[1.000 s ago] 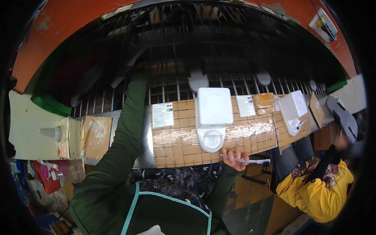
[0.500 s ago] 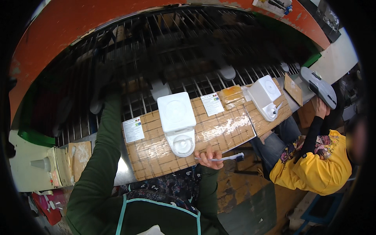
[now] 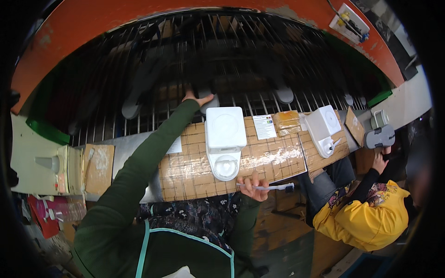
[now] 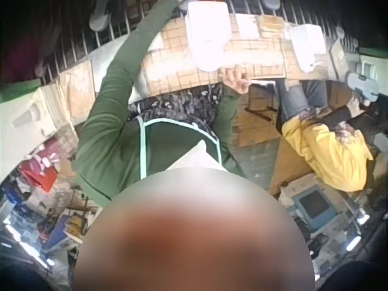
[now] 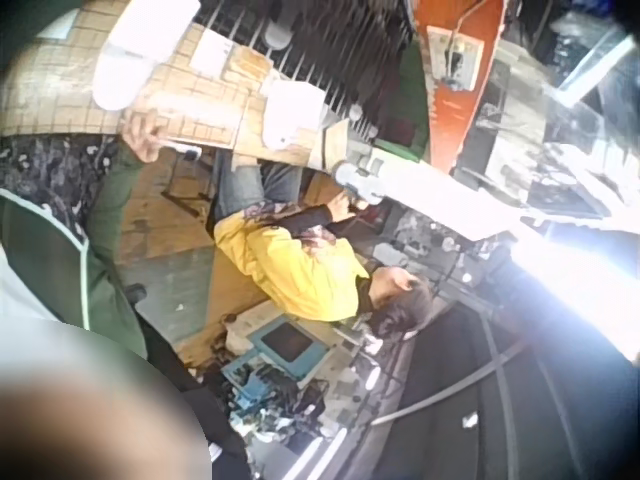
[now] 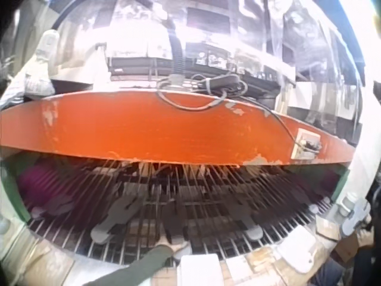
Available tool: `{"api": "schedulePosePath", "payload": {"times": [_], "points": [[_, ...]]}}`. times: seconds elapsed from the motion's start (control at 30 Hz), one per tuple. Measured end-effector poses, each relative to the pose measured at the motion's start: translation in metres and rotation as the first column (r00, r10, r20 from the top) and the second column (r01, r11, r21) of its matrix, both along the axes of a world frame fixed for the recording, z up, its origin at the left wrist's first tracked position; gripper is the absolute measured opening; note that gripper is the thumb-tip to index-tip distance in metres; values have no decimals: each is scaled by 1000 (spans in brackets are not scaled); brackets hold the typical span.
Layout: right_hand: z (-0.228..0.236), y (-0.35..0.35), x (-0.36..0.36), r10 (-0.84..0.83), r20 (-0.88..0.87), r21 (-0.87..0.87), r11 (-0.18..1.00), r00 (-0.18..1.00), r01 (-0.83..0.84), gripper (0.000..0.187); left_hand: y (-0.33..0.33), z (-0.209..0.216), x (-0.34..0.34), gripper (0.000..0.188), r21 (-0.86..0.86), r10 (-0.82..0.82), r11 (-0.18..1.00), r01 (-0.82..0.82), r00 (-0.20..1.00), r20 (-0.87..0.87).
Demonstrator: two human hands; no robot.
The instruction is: The person paints the straps of multiple grey flip-flops with a small brush, repeatedly dipping the brush into a white container and applying paint to each slipper one at a time. Finished slippers are placed on a drying rack above the workbench.
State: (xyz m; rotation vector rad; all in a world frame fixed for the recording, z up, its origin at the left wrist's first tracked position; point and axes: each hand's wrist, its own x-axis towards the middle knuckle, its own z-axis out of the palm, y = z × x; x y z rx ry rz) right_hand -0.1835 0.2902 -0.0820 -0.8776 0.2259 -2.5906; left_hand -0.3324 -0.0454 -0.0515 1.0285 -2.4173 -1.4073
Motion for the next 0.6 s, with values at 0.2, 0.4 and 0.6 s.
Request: {"api": "schedulePosePath", "payload": {"times": [0.2, 0.4, 0.6], "points": [[10, 18, 17, -151, 208, 186, 976, 966, 113, 21, -25, 37, -7, 77, 220, 71, 971, -95, 991, 116], [61, 39, 39, -486, -451, 820, 107, 749, 563, 13, -41, 83, 133, 53, 206, -162, 946, 251, 914, -371], [101, 8, 54, 36, -954, 200, -667, 299, 718, 10, 27, 93, 313, 61, -710, -244, 701, -74, 910, -336]]}}
